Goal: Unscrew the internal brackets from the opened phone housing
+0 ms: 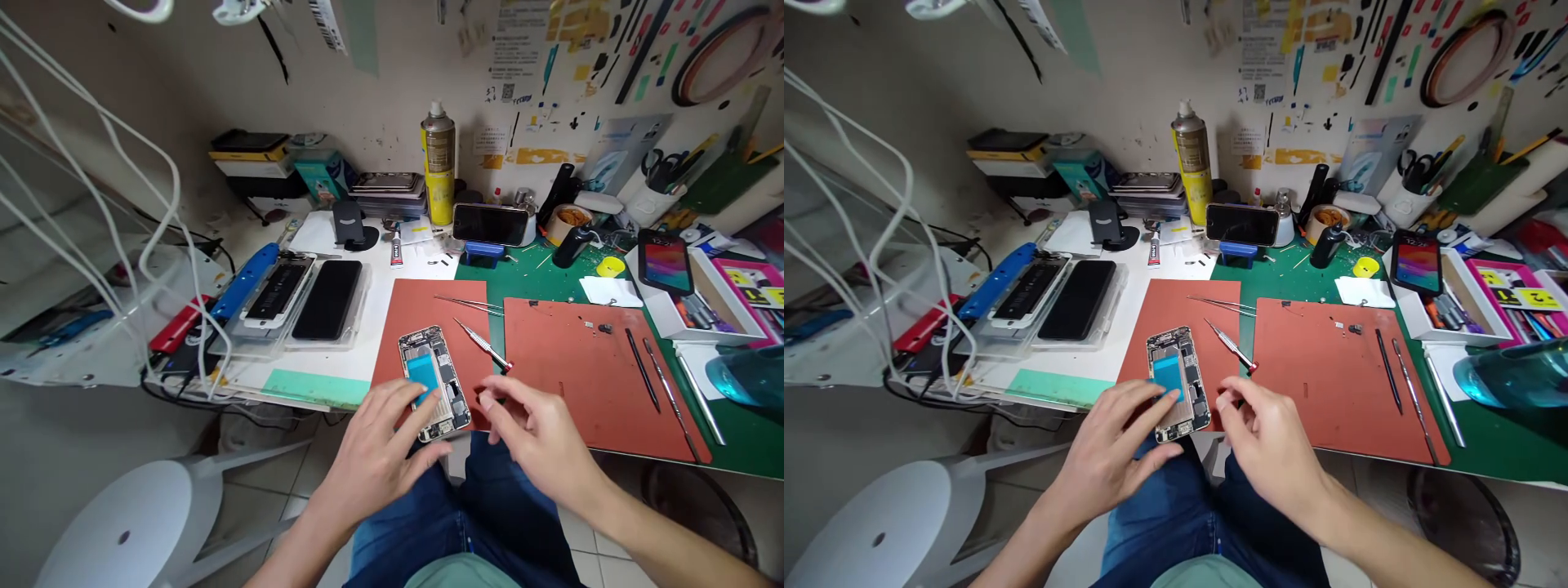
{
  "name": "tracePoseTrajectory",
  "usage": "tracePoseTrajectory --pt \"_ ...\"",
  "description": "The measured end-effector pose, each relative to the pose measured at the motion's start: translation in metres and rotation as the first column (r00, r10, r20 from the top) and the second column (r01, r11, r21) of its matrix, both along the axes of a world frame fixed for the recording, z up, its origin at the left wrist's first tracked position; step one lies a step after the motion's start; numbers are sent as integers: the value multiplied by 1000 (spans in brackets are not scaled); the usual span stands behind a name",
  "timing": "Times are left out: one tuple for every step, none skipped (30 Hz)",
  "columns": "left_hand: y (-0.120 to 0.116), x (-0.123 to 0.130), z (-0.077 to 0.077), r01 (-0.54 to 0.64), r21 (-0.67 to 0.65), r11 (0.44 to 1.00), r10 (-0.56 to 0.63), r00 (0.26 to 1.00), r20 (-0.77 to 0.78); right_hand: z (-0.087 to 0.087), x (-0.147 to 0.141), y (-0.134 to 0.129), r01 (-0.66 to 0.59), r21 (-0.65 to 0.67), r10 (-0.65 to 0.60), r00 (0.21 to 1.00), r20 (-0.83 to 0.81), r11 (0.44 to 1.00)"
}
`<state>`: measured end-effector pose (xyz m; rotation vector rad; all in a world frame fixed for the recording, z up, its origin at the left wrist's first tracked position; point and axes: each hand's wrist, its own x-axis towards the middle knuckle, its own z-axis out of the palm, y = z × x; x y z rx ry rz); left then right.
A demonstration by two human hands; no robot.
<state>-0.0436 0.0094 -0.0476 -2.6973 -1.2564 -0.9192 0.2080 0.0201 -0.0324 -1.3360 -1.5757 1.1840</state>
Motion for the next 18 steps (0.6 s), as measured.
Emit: tracePoseTrajectory --pt "-6 1 -1 -88 -6 996 88 993 76 0 -4 -7 0 -177 -16 996 -85 984" --pt "-12 4 -3 -165 -37 986 169 974 152 -1 -9 -12 4 -311 -56 986 -159 950" --pt "-18 6 -5 -213 -94 972 228 952 202 -1 -13 -16 11 -408 -110 969 -220 913" --pt "-23 9 -7 -238 -148 960 266 939 219 -2 -17 -19 26 -464 -168 948 -269 886" --pt "-27 12 -10 -247 -183 952 283 935 214 -3 -20 -20 46 -489 -222 925 -309 871" --pt "-30 15 -12 -248 -200 948 288 936 202 -3 -24 -20 69 -502 -267 904 -334 862" --pt "-32 17 -14 -248 -204 947 288 938 195 -3 -27 -19 94 -510 -305 886 -348 855" --pt "-33 18 -16 -246 -204 947 286 938 197 -3 -29 -18 118 -514 -335 873 -353 850" --pt "-33 19 -18 -244 -208 947 287 935 209 -3 -32 -16 133 -518 -352 868 -351 845" --pt "-34 19 -20 -242 -218 945 290 930 225 -3 -34 -14 132 -522 -350 871 -344 843" --pt "-34 18 -21 -239 -232 943 294 925 242 -3 -36 -13 115 -523 -328 883 -336 844" --pt "-35 18 -22 -237 -255 938 302 918 258 -3 -38 -12 88 -521 -293 899 -325 849" --pt "-36 17 -23 -242 -286 927 322 905 278 -4 -39 -12 63 -513 -257 913 -317 856" --pt "-38 17 -23 -262 -328 908 365 879 308 -5 -40 -12 42 -499 -226 922 -314 866" --pt "-40 17 -23 -287 -386 877 429 830 356 -7 -40 -14 30 -480 -205 926 -317 877" --pt "-41 18 -22 -301 -455 838 501 755 424 -10 -41 -17 27 -459 -197 925 -326 888" --pt "-43 20 -20 -286 -530 799 567 653 502 -12 -41 -21 29 -438 -196 920 -340 899" --pt "-44 22 -18 -233 -600 765 617 533 579 -15 -41 -27 29 -419 -193 915 -354 908"
